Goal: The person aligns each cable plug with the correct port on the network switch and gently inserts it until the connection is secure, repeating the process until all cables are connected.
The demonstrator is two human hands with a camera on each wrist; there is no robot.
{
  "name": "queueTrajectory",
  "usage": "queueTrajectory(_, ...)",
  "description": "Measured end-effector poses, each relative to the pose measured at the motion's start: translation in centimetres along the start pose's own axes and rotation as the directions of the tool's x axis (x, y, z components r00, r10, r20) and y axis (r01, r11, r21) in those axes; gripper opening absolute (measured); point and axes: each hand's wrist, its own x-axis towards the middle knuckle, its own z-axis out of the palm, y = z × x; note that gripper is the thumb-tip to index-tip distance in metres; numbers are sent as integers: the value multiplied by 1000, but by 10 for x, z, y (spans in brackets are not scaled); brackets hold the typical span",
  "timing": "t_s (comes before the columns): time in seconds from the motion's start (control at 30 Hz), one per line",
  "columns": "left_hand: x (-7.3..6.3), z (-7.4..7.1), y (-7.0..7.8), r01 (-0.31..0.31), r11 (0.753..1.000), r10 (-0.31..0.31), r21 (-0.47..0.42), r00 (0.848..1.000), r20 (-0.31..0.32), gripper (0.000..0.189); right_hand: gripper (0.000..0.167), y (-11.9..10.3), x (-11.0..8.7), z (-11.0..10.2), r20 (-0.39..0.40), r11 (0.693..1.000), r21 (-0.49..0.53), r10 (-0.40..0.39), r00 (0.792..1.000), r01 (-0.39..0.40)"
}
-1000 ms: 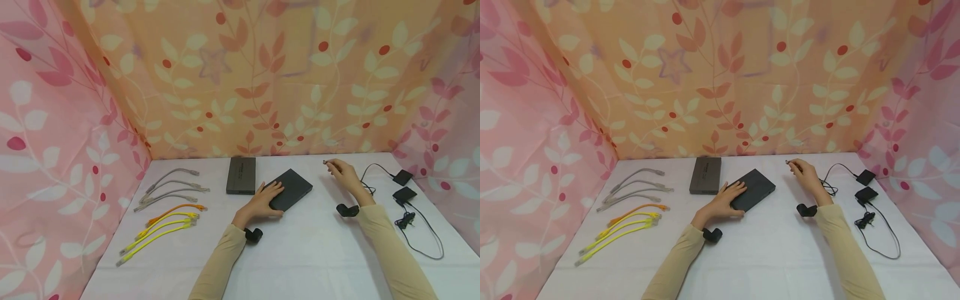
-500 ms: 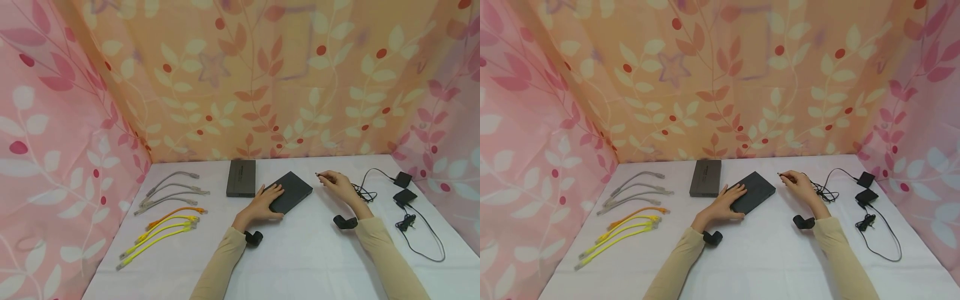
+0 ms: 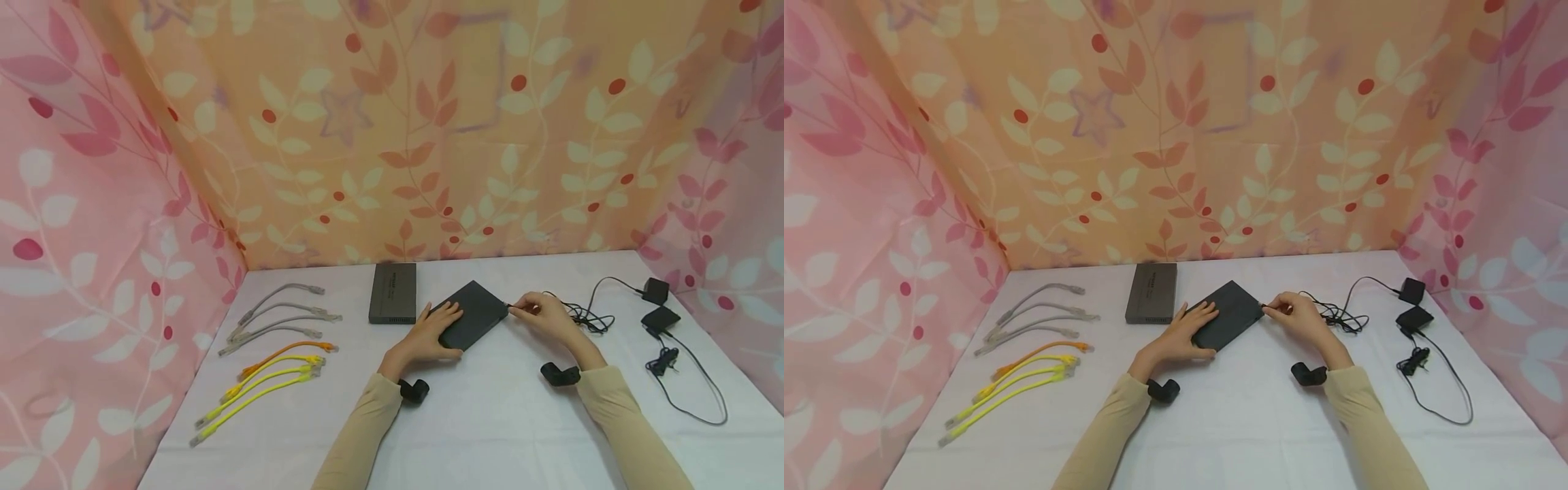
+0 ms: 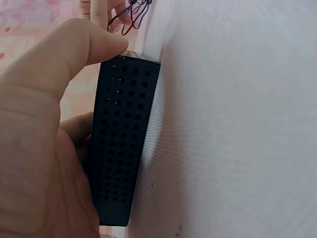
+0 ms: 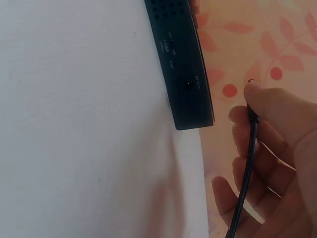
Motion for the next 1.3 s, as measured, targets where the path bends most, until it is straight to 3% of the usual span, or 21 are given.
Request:
queueTrajectory(0.43,-1,1,0,-9,1000,9,7,1000,-19,87,20,-4,-10,5,118,994,8,111,987,-112)
queueTrajectory(0.77,-1,1,0,-16,1000,16,4,1000,-20,87,21,-3,-12,14,159,988,-15,156,975,-156)
queueTrajectory(1.3,-1,0,1,0,1000,0,-2,1000,-11,87,19,-1,-11,24,72,994,-33,109,991,-107)
